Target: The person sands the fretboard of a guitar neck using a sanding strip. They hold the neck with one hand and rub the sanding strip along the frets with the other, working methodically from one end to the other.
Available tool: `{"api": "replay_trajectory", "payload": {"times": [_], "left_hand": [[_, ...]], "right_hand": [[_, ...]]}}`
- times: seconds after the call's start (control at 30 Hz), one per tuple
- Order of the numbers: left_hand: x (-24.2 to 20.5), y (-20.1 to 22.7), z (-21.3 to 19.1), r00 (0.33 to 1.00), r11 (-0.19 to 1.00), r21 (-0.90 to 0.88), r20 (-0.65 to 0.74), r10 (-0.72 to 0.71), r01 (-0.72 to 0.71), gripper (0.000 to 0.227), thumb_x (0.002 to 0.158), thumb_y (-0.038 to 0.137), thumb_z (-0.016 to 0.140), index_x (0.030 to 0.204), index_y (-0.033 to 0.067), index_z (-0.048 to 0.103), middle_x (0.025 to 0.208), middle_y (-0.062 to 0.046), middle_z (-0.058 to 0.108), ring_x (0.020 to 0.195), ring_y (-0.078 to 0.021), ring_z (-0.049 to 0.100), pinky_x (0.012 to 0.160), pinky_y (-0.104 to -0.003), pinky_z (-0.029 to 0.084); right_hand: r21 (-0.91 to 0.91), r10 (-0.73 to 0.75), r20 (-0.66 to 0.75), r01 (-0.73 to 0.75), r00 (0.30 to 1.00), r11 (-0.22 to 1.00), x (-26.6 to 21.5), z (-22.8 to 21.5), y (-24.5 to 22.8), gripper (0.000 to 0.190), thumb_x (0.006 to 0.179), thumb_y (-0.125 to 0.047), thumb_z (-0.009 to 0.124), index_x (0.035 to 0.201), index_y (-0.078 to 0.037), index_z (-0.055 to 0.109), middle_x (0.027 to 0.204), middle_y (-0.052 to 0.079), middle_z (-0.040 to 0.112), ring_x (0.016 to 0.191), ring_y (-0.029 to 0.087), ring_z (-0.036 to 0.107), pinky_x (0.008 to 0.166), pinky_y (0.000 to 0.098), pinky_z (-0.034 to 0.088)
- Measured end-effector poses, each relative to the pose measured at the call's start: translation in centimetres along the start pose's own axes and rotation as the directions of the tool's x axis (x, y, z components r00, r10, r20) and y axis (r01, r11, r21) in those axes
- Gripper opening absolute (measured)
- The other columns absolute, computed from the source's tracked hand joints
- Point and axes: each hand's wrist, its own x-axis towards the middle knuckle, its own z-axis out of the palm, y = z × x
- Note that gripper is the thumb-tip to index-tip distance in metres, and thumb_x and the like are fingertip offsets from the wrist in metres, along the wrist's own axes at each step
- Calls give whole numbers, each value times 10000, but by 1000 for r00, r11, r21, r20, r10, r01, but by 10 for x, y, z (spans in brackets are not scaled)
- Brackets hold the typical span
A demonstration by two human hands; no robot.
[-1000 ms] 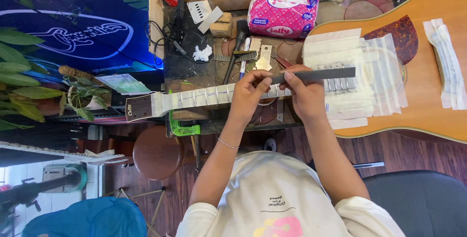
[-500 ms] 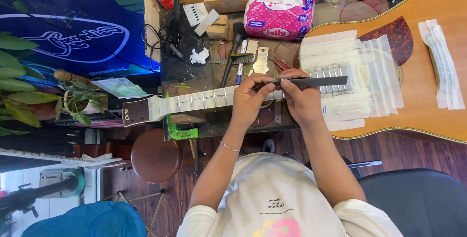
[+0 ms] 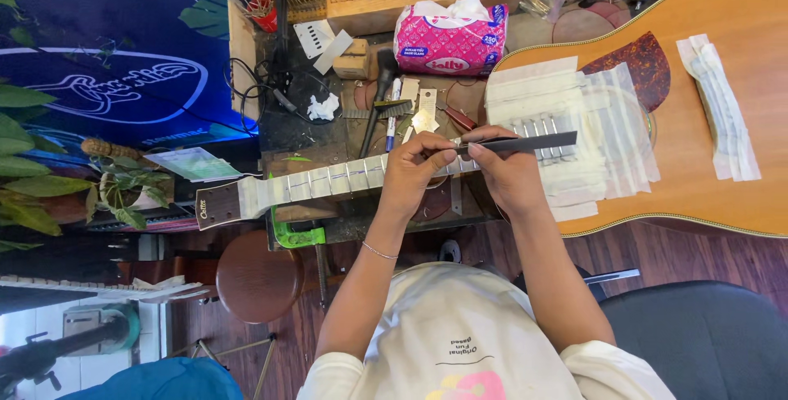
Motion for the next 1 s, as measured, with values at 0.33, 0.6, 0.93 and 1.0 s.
{"api": "replay_trajectory", "payload": {"times": [0.33, 0.6, 0.93, 1.0], "left_hand": [[9, -15, 4, 991, 987, -107, 71, -115, 122, 190, 711, 20, 754, 886, -2, 684, 710, -79, 611, 666, -80, 578, 624, -195, 503], [20, -12, -6, 975, 981, -11, 108, -193, 195, 167, 786, 78, 711, 923, -2, 659, 747, -63, 617, 690, -85, 593, 675, -211, 517], [34, 1, -15, 955, 973, 223, 295, -6, -62, 146, 931, 114, 520, 881, -1, 594, 753, -101, 559, 674, -137, 553, 650, -271, 482], [36, 4, -18, 951, 979, 196, 308, -9, -54, 136, 923, 118, 539, 888, 3, 603, 772, -99, 566, 682, -131, 557, 661, -268, 486]], "right_hand": [[58, -144, 55, 141, 988, 988, 5, -23, 23, 76, 851, -9, 586, 834, 65, 588, 723, 134, 512, 678, 177, 533, 649, 241, 462], [-221, -275, -109, 247, 955, 944, 4, -21, 18, 68, 864, -16, 609, 867, 52, 606, 760, 133, 575, 701, 160, 565, 677, 239, 456], [-540, -275, -139, 160, 951, 826, 0, 31, -13, 117, 823, -84, 685, 866, 23, 665, 748, 150, 621, 709, 183, 598, 652, 290, 463], [-547, -295, -191, 147, 936, 824, 0, 37, -13, 89, 848, -67, 656, 849, 22, 662, 706, 140, 606, 684, 168, 572, 637, 286, 454]]}}
